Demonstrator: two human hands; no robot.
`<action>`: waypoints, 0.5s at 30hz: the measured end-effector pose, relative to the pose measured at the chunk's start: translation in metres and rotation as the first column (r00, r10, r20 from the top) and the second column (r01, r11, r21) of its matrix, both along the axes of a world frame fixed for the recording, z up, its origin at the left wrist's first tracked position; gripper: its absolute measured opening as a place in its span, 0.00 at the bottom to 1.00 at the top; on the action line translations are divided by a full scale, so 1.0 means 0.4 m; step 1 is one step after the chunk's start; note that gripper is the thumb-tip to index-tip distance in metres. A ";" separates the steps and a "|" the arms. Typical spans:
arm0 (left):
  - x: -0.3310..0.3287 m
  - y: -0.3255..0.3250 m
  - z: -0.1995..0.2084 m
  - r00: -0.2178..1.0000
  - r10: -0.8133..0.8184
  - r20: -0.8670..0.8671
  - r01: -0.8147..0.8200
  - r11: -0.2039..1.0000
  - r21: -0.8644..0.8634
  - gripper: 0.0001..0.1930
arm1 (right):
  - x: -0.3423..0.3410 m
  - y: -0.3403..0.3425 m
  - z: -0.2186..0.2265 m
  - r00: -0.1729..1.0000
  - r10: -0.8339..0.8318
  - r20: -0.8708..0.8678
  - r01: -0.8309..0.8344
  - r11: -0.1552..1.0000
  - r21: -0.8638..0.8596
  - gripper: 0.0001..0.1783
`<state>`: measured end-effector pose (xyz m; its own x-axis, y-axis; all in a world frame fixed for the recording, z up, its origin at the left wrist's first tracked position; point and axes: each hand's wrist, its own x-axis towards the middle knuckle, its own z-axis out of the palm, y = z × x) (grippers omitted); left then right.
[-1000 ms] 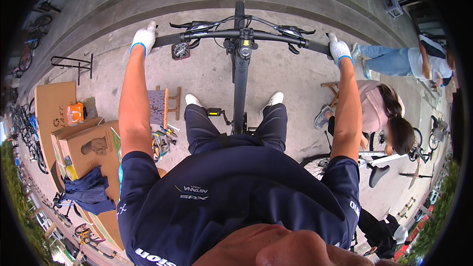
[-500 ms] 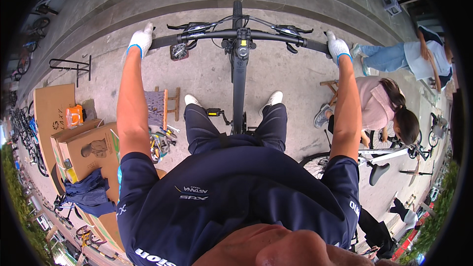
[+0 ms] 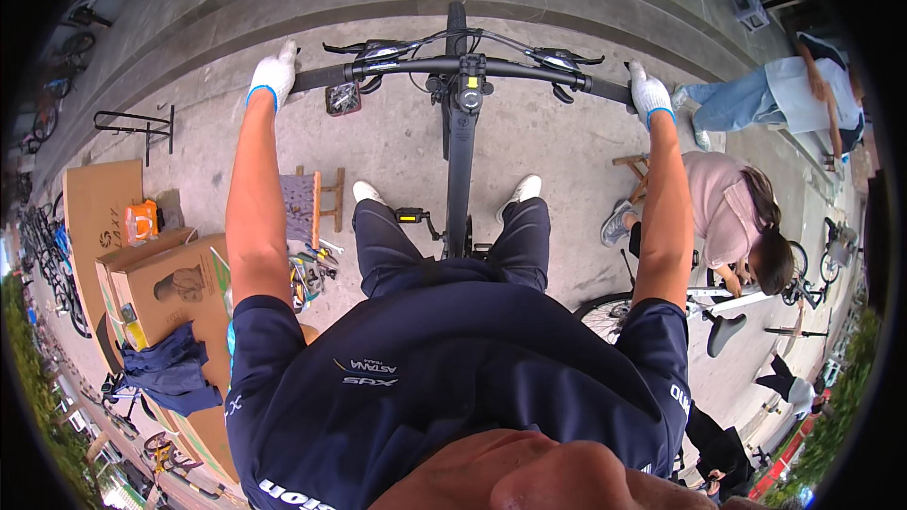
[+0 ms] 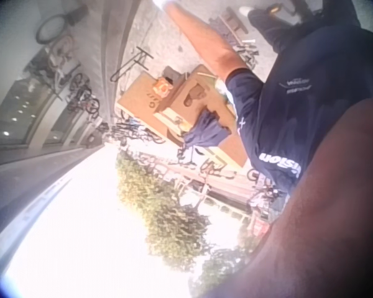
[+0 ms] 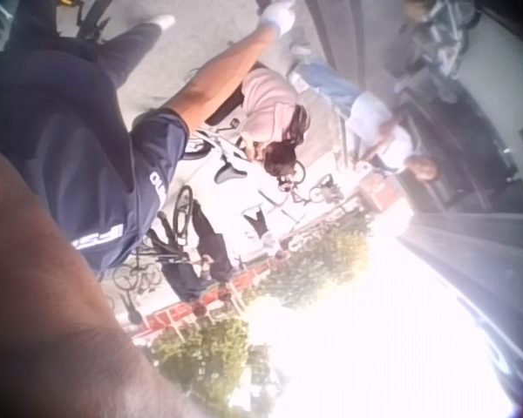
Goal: The person installs a bicycle pedal onto the crank arm using a wrench, then tightens the handlebar stem bolts. The person uses a wrench to secure the pedal and adjusts the handlebar stem with a tool.
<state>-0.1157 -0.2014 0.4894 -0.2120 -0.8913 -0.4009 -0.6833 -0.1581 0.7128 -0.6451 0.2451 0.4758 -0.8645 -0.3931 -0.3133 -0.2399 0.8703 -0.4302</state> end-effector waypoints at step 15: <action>0.039 -0.055 -0.041 0.977 -0.085 0.193 0.145 0.936 -0.320 0.51 | -0.048 0.048 -0.023 0.990 0.015 -0.140 -0.008 0.999 0.046 0.55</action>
<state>-0.1002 -0.2232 0.4732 -0.2749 -0.9530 -0.1276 -0.8005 0.1533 0.5795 -0.6641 0.2642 0.4665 -0.8967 -0.3916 -0.2064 -0.3053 0.8847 -0.3522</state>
